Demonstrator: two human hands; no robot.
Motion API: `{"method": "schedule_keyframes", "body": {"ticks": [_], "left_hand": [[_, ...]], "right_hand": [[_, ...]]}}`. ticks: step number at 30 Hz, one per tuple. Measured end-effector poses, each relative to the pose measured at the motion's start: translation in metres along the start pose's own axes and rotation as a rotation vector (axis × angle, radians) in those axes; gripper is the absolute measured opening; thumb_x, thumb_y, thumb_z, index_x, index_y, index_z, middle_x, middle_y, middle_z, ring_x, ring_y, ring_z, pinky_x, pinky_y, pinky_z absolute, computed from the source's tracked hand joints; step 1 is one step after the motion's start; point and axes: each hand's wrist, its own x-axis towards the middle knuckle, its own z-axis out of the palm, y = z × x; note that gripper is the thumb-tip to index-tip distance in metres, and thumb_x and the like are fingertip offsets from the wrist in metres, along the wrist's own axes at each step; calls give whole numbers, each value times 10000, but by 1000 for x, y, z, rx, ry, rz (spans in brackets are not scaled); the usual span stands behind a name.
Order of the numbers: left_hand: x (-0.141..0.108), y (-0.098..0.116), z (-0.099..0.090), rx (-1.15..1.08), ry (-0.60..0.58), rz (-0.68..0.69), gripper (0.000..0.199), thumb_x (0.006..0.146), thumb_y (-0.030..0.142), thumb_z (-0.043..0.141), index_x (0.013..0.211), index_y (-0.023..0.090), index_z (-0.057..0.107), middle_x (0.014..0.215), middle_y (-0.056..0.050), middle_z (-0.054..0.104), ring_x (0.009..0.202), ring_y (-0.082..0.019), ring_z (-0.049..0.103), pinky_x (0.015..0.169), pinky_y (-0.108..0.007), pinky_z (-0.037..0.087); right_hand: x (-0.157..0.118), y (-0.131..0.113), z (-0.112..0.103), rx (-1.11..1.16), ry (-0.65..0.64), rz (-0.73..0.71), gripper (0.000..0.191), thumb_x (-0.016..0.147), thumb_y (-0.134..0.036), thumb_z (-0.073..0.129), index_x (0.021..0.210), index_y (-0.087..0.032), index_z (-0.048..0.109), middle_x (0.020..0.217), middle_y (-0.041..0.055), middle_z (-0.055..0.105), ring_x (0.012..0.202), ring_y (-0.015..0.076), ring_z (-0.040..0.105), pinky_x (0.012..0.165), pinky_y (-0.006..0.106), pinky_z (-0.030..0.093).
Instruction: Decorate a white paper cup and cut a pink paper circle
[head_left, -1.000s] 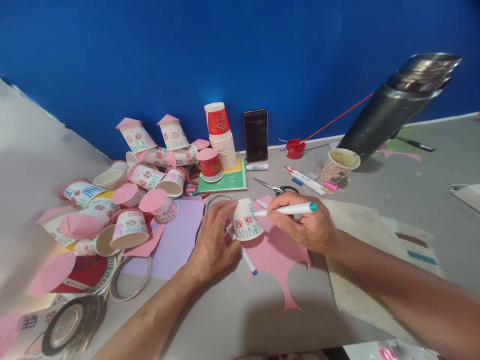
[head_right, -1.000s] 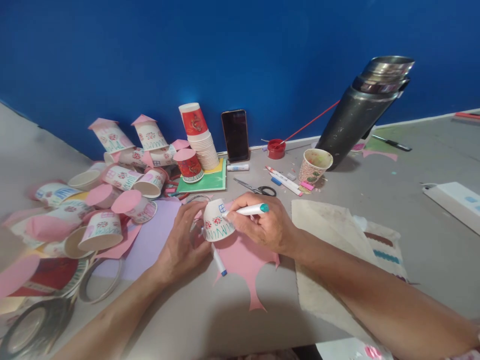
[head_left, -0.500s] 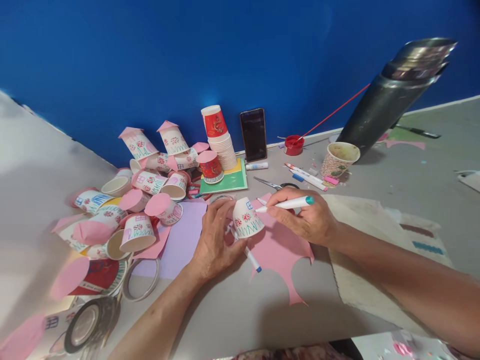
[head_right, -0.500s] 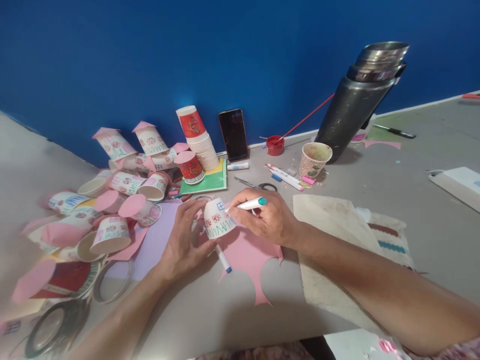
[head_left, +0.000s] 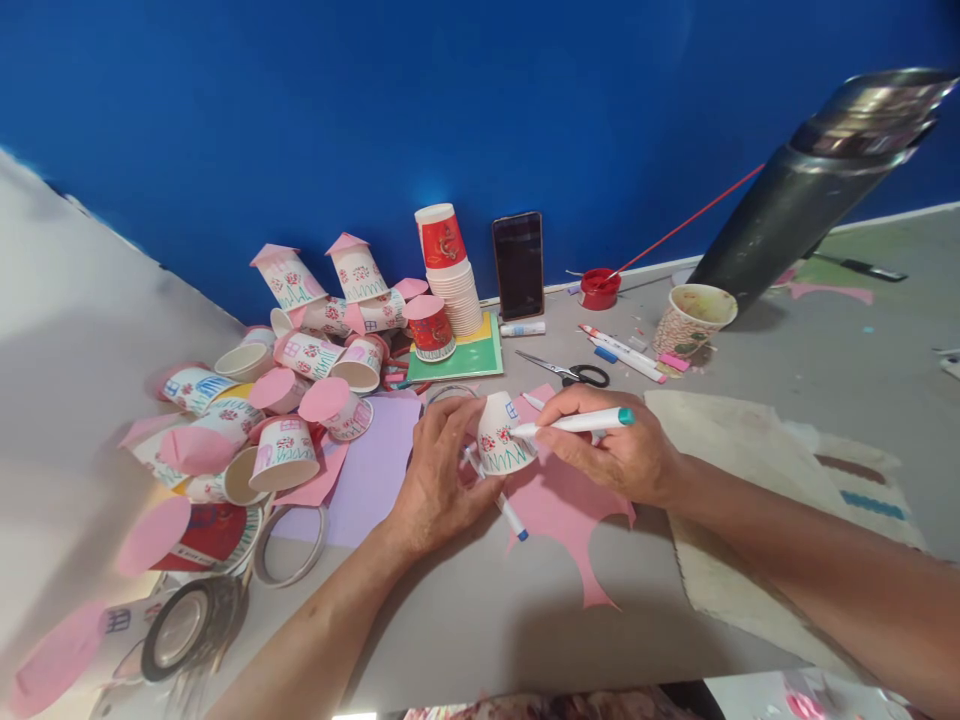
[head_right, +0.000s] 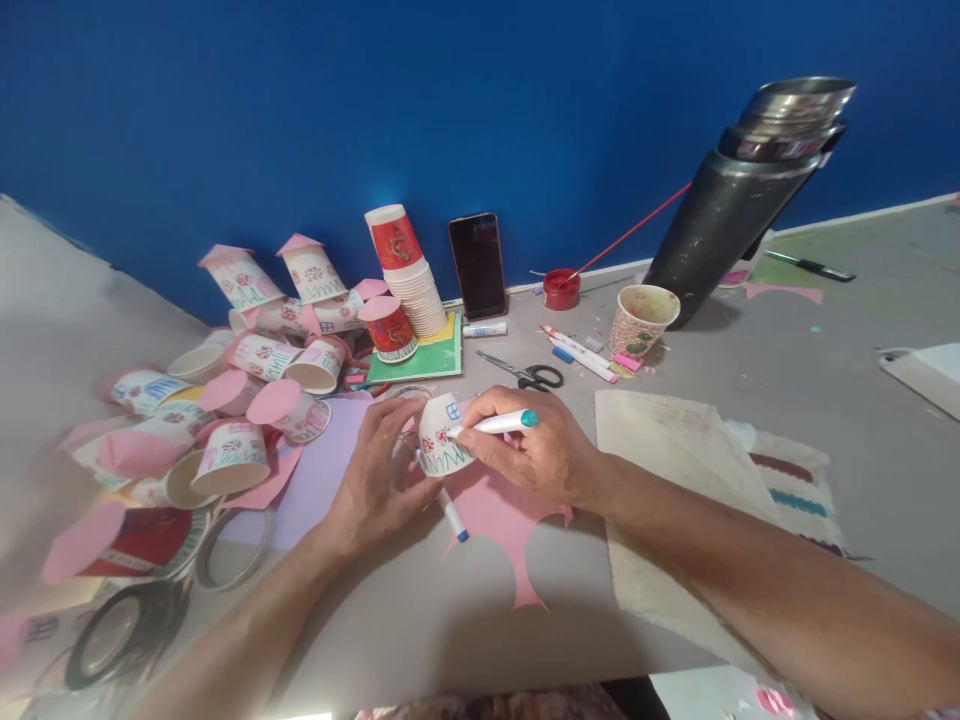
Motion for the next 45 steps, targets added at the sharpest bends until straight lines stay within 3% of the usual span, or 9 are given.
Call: {"method": "schedule_keyframes", "body": {"ticks": [14,28,37,45], "left_hand": [[0,2,0,-1,-17,-25,764,835,197,724,1520,279,396,1417,-144,521,1341,-344,548,1104,-543,504],[0,-2,-1,-115,21,-111,775,768,81,688,1475,270,432,1435,-133,541,1355,-314,555,1095,-508,526],[2,0,3,-193,36,-130,706,797,106,754,1431,251,478,1417,-127,590,1292,-296,617,1015,-438,571],[0,-3,4,-165,16,-83,766,813,118,760,1488,264,428,1459,-145,561,1376,-320,576,1128,-507,517]], "right_hand": [[1,-1,-3,-44,3,-23,168,981,-295,644,850,-210,706,700,2,726,494,102,518,507,246,411],[6,0,-11,-32,65,104,151,915,-257,659,780,-204,702,623,-26,670,481,101,487,487,247,393],[-1,6,-2,29,58,-11,139,955,-243,657,830,-200,700,692,-20,710,502,90,520,502,235,398],[3,1,-6,-12,9,-27,167,978,-242,651,836,-175,706,676,-10,700,496,87,524,506,221,413]]}}
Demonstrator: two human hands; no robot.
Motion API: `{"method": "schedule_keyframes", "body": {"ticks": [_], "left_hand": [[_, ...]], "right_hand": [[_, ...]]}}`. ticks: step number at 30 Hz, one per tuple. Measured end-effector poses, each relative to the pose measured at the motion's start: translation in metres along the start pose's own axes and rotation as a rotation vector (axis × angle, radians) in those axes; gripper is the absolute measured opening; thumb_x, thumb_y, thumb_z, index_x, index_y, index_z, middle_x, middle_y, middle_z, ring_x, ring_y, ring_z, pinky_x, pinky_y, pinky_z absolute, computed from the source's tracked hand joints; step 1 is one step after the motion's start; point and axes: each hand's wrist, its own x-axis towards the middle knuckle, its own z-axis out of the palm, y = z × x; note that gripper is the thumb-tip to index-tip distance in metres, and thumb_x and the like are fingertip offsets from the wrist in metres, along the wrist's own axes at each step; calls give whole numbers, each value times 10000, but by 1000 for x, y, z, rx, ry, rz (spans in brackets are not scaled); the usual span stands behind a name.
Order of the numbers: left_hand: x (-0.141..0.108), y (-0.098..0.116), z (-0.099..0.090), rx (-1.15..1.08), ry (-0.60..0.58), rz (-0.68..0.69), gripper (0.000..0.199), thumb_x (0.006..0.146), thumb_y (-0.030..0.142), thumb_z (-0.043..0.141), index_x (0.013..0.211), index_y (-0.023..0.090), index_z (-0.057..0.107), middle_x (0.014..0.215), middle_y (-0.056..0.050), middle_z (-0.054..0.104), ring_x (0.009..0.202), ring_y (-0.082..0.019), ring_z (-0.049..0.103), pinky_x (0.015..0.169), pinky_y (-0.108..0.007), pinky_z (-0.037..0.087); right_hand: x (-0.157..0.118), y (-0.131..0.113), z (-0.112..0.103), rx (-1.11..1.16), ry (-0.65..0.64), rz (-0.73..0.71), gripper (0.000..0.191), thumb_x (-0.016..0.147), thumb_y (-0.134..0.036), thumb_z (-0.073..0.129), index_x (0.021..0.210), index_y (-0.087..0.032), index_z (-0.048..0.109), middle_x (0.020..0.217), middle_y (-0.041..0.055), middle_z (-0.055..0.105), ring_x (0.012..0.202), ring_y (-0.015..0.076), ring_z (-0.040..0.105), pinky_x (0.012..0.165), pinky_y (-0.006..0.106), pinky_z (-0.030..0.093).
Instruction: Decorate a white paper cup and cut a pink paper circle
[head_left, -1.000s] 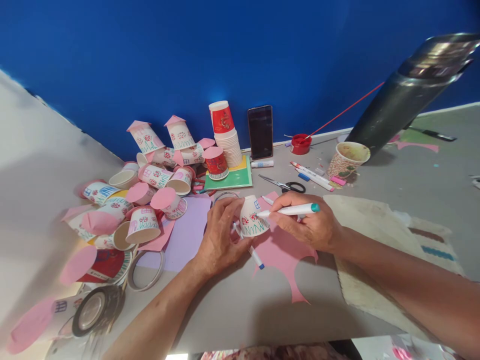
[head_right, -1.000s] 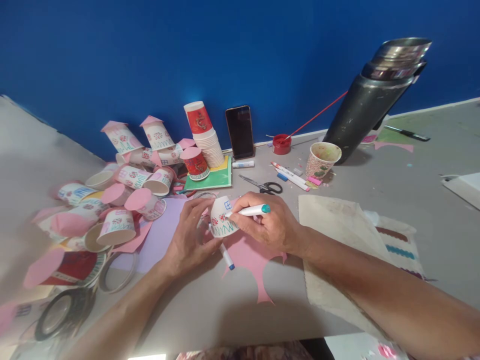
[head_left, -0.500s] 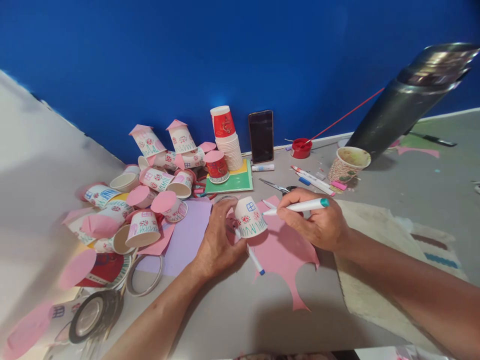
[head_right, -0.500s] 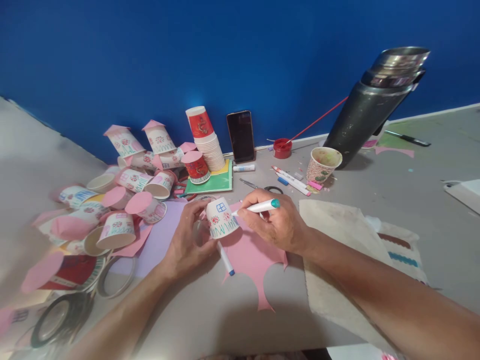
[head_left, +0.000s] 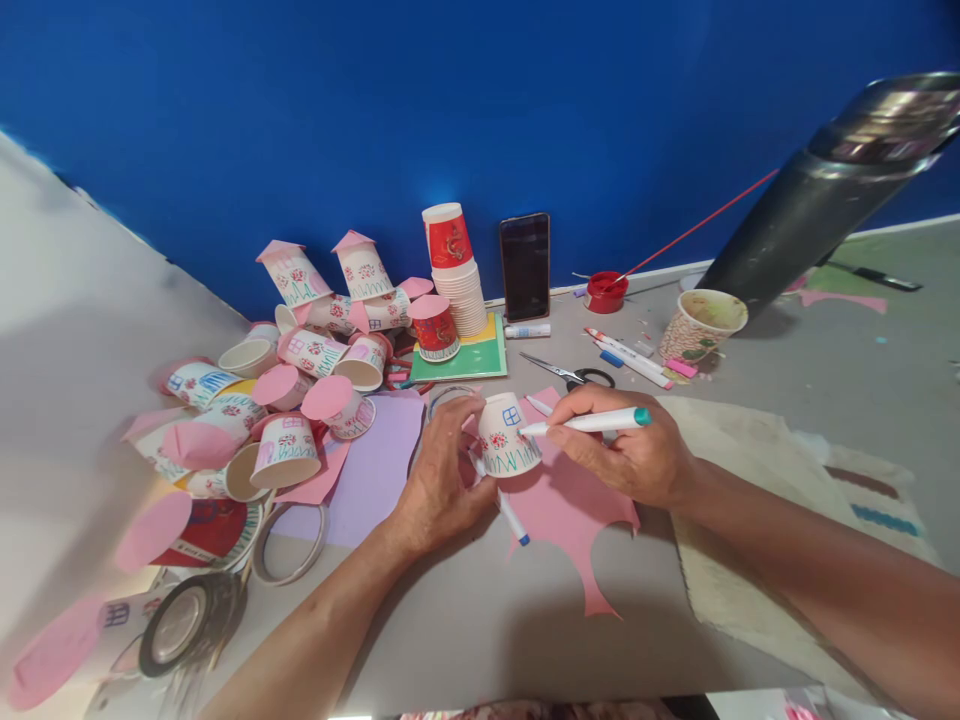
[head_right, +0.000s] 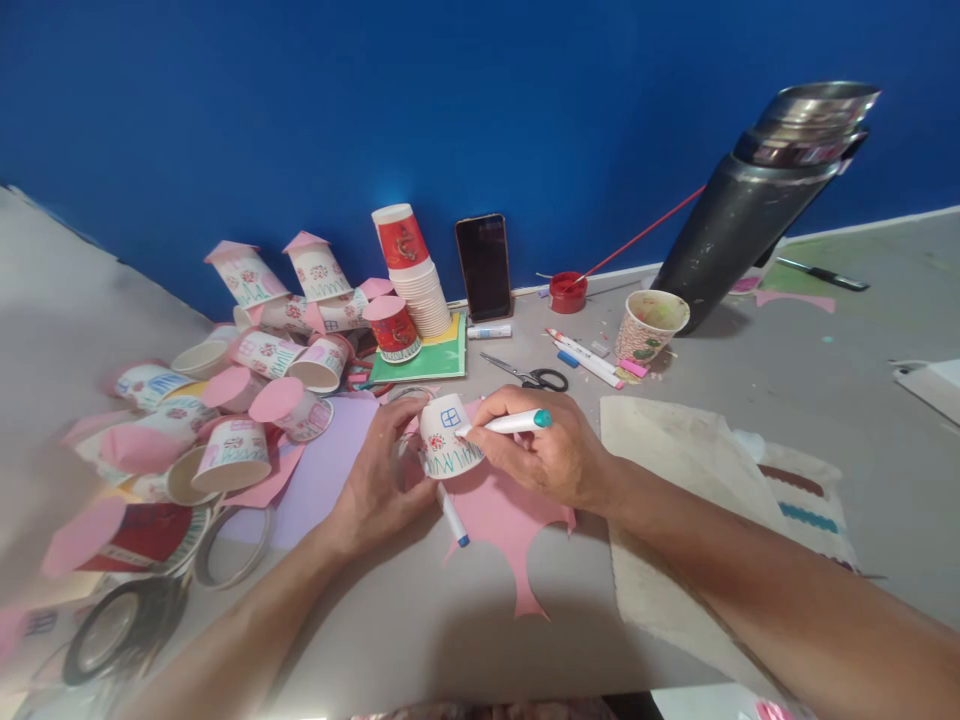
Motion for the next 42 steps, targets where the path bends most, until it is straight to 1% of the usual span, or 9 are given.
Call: {"method": "schedule_keyframes", "body": {"ticks": [12,20,27,31,37,42], "left_hand": [[0,0,1,40,-9,28,745,824,138,744,1483,265,421,1445,-150,571,1367,-330,581,1115,-521,522],[0,0,0,43,-1,43,720,838,152,742,1478,252,426,1439,-149,578,1365,-318,585,1115,-507,524],[0,-2,0,32,-11,12,736,822,141,748,1479,251,435,1451,-151,572,1367,-322,585,1125,-514,515],[-1,-3,0,29,-8,10,723,839,166,752,1481,256,431,1453,-152,571,1366,-323,586,1119,-515,518],[-1,-4,0,27,-11,-2,736,830,175,770,1479,263,436,1455,-153,571,1365,-325,587,1105,-509,529],[-1,-3,0,-13,-7,-29,718,828,153,754,1472,260,455,1458,-145,571,1364,-310,590,1095,-485,541]], "right_hand": [[0,-2,2,9,0,-3,157,963,-216,658,822,-170,708,676,-12,702,482,76,500,492,207,400],[-1,-2,0,-7,-18,1,167,948,-218,660,794,-170,703,633,-32,667,476,70,476,490,204,389],[-1,2,0,5,-19,12,138,933,-212,648,805,-177,687,612,-36,644,485,81,486,496,213,394],[-1,3,1,16,-15,20,134,932,-217,654,806,-183,685,620,-35,648,474,81,471,494,221,390],[-1,4,-2,-2,-38,60,131,927,-230,648,808,-189,682,637,-15,673,511,107,526,521,238,418],[0,3,-1,9,-44,63,126,922,-233,643,805,-200,678,639,-15,678,494,104,504,516,242,411]]}}
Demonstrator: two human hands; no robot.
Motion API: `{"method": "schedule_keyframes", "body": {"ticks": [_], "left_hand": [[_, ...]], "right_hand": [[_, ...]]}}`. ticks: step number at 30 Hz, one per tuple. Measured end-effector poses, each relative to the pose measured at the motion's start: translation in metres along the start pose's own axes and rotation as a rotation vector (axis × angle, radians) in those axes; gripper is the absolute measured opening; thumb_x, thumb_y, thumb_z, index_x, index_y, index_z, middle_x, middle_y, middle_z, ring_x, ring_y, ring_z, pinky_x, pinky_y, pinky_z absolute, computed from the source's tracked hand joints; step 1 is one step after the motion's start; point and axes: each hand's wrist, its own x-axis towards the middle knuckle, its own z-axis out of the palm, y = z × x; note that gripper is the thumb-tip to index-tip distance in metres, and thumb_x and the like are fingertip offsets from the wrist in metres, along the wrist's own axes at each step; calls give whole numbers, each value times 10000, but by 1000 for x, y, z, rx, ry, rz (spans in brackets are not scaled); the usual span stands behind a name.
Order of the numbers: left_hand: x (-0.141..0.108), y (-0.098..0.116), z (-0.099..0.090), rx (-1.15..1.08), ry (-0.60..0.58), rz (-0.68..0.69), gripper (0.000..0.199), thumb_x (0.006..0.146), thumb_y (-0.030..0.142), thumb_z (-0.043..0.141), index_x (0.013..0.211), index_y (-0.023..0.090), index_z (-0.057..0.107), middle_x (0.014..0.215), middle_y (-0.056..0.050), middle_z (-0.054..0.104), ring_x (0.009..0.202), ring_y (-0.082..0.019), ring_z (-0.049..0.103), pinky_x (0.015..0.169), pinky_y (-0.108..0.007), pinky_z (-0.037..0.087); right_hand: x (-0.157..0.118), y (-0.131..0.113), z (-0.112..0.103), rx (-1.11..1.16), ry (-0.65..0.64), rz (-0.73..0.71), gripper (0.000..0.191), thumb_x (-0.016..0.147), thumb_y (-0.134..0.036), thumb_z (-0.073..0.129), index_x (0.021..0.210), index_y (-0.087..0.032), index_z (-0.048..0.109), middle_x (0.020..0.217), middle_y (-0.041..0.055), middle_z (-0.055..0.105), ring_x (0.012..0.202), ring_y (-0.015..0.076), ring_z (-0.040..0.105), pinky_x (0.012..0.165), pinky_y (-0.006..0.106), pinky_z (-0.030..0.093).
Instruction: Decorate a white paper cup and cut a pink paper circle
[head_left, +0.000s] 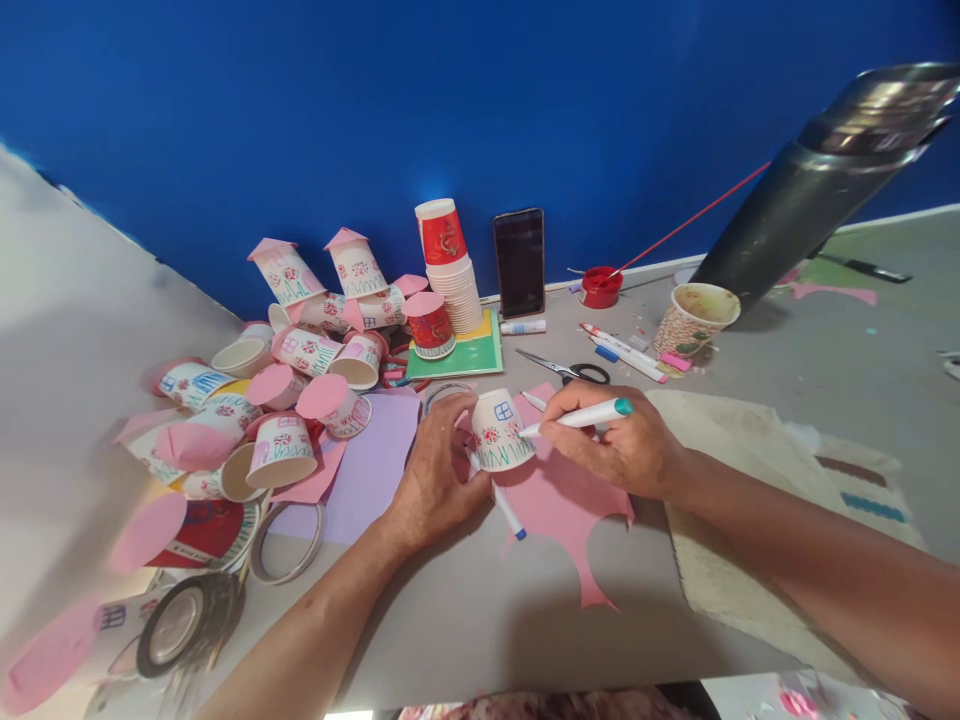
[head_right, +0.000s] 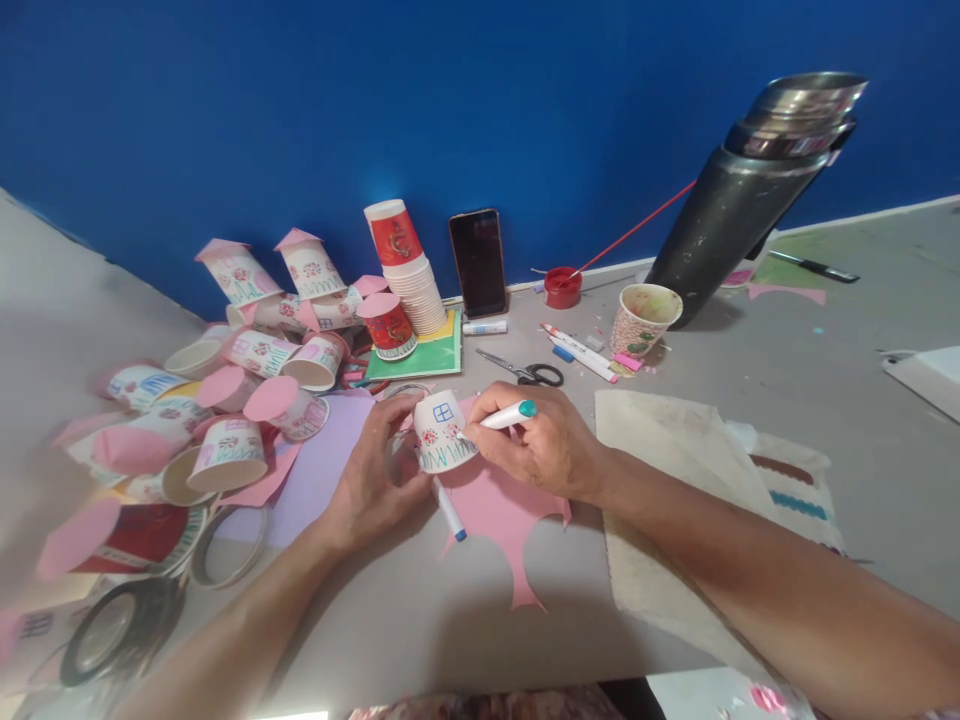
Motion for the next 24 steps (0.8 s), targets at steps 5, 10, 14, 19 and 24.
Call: {"method": "schedule_keyframes", "body": {"ticks": [5,10,14,19,24], "left_hand": [[0,0,0,23,-5,15,738,815,147,758,1475,258,447,1455,-150,571,1363,-321,589,1097,-504,539],[0,0,0,24,-9,14,711,834,172,758,1469,253,450,1449,-153,577,1358,-326,594,1098,-509,535],[0,0,0,39,-8,22,728,821,150,755,1471,257,445,1443,-151,579,1346,-322,598,1098,-512,532],[0,0,0,46,-12,22,744,811,138,759,1471,259,438,1446,-151,579,1350,-324,593,1095,-511,534],[0,1,0,41,-14,17,736,821,150,754,1474,264,435,1445,-150,576,1353,-325,592,1091,-513,534]], "right_hand": [[0,-1,0,19,1,49,130,923,-248,645,809,-199,683,668,-4,698,510,107,510,517,242,415],[1,0,0,31,17,51,132,924,-250,653,812,-192,694,680,-6,701,519,102,515,524,236,419],[1,0,0,44,9,47,133,922,-259,656,812,-197,695,663,-13,689,515,101,508,519,235,411],[1,-2,0,52,-11,63,134,924,-262,655,814,-196,694,663,-9,690,504,100,493,510,236,404],[1,-3,0,43,-5,41,125,930,-250,655,821,-199,686,669,-12,695,495,98,483,511,232,406]]}}
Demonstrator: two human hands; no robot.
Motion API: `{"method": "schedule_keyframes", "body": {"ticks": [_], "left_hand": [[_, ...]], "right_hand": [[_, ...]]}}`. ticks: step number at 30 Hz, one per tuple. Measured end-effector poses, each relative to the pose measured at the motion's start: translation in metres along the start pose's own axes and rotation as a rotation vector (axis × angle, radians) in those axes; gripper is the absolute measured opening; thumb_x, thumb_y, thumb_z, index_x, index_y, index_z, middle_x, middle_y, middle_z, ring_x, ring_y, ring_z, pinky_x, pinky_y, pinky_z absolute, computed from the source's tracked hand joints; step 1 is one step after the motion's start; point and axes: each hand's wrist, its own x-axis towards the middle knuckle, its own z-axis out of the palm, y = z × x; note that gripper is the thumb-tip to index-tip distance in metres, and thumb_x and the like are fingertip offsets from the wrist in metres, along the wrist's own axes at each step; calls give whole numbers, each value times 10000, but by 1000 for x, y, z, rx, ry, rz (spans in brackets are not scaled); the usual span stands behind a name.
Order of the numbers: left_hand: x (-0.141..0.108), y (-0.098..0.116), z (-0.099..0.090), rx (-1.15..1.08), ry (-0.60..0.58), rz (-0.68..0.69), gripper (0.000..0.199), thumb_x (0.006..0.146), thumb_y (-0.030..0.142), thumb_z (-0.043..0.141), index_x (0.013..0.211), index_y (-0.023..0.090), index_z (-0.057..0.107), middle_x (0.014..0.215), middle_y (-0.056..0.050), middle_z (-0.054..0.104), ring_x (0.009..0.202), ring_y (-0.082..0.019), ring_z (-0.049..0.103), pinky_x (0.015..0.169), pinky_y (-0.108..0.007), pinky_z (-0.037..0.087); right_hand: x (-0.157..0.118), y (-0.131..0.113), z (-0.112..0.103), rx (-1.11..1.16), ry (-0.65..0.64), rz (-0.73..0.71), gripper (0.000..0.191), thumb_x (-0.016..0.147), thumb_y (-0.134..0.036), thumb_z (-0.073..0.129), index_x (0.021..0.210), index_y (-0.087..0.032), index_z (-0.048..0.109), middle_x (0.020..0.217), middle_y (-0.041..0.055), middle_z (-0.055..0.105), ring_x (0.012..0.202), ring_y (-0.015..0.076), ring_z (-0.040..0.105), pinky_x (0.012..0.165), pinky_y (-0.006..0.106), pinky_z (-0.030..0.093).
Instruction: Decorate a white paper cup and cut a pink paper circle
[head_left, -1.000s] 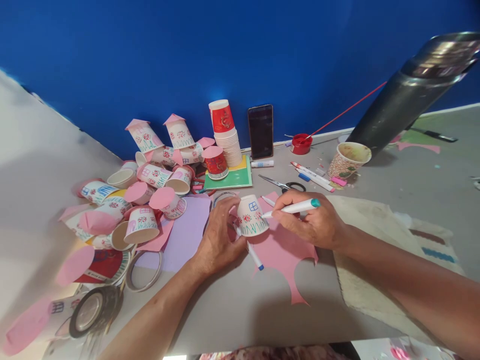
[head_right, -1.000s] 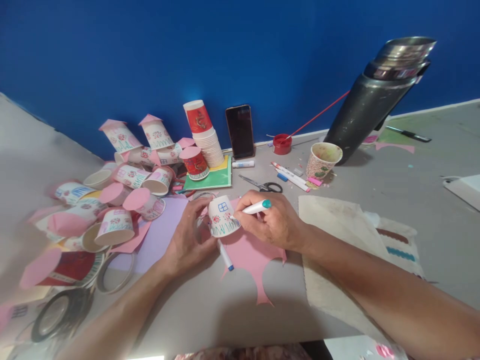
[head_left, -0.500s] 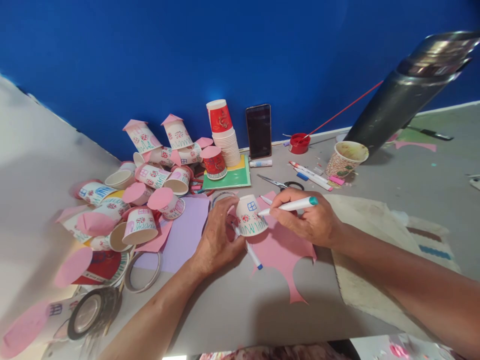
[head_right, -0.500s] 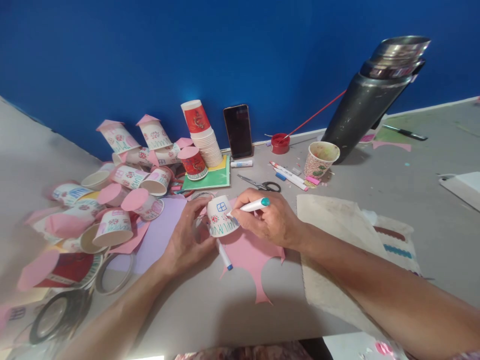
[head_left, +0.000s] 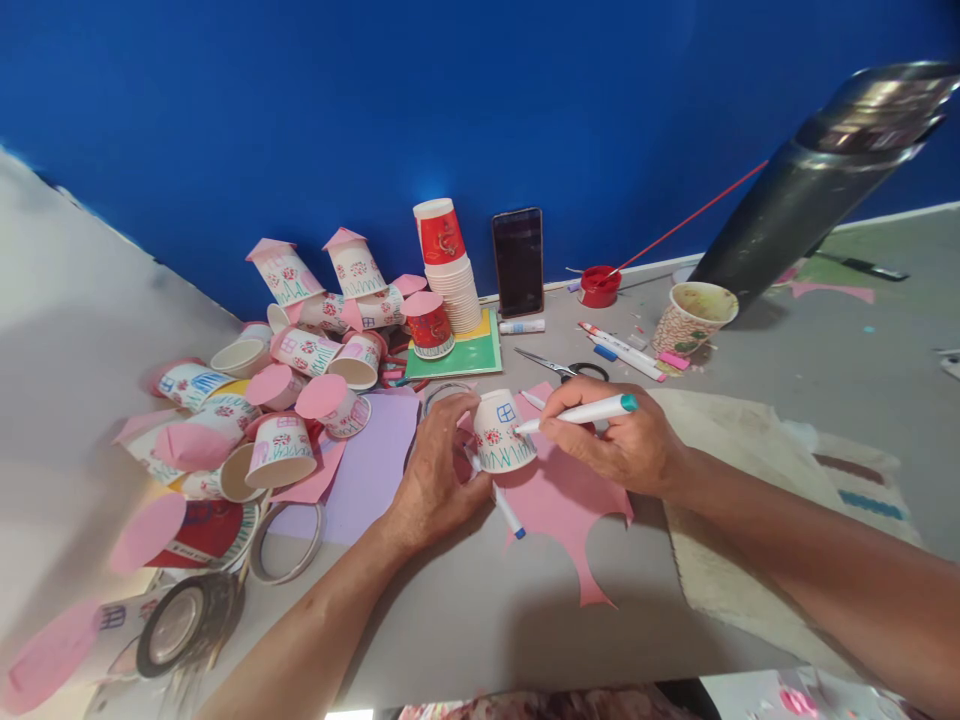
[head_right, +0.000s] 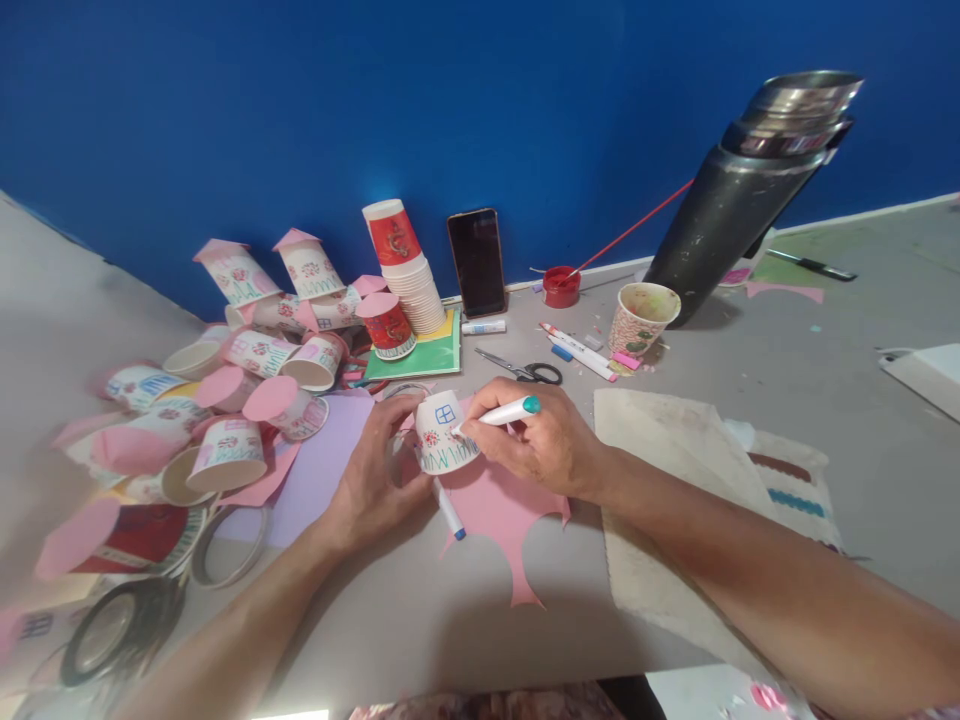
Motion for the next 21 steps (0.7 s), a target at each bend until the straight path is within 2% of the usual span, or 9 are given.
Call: {"method": "schedule_keyframes", "body": {"ticks": [4,9,13,17,21], "left_hand": [[0,0,0,5,5,14,720,845,198,767,1480,268,433,1447,-152,577,1357,-332,591,1106,-531,522],[0,-1,0,8,3,9,719,847,196,764,1481,266,433,1456,-155,573,1368,-332,588,1113,-527,521],[0,0,0,10,10,10,714,847,191,762,1479,262,439,1447,-150,582,1353,-322,599,1112,-514,525],[0,0,0,17,5,2,732,822,163,762,1472,264,443,1443,-148,587,1355,-327,597,1107,-515,527],[-1,-1,0,26,2,-8,759,807,149,759,1482,270,434,1453,-149,585,1358,-335,598,1116,-530,516]], "right_hand": [[-1,2,1,-5,-17,-13,120,933,-252,661,825,-205,685,664,-15,688,492,102,486,520,242,406],[-3,4,4,13,29,-42,140,932,-258,660,806,-201,681,635,-31,664,476,90,454,515,241,390],[-2,3,4,5,22,4,127,926,-253,659,817,-198,693,682,-10,699,503,97,497,512,236,403],[-2,6,5,13,62,-17,141,931,-294,659,828,-207,699,684,-10,703,496,100,485,509,244,399],[-2,8,5,-11,34,24,135,932,-285,654,834,-204,702,682,-7,698,513,105,507,523,242,412]]}}
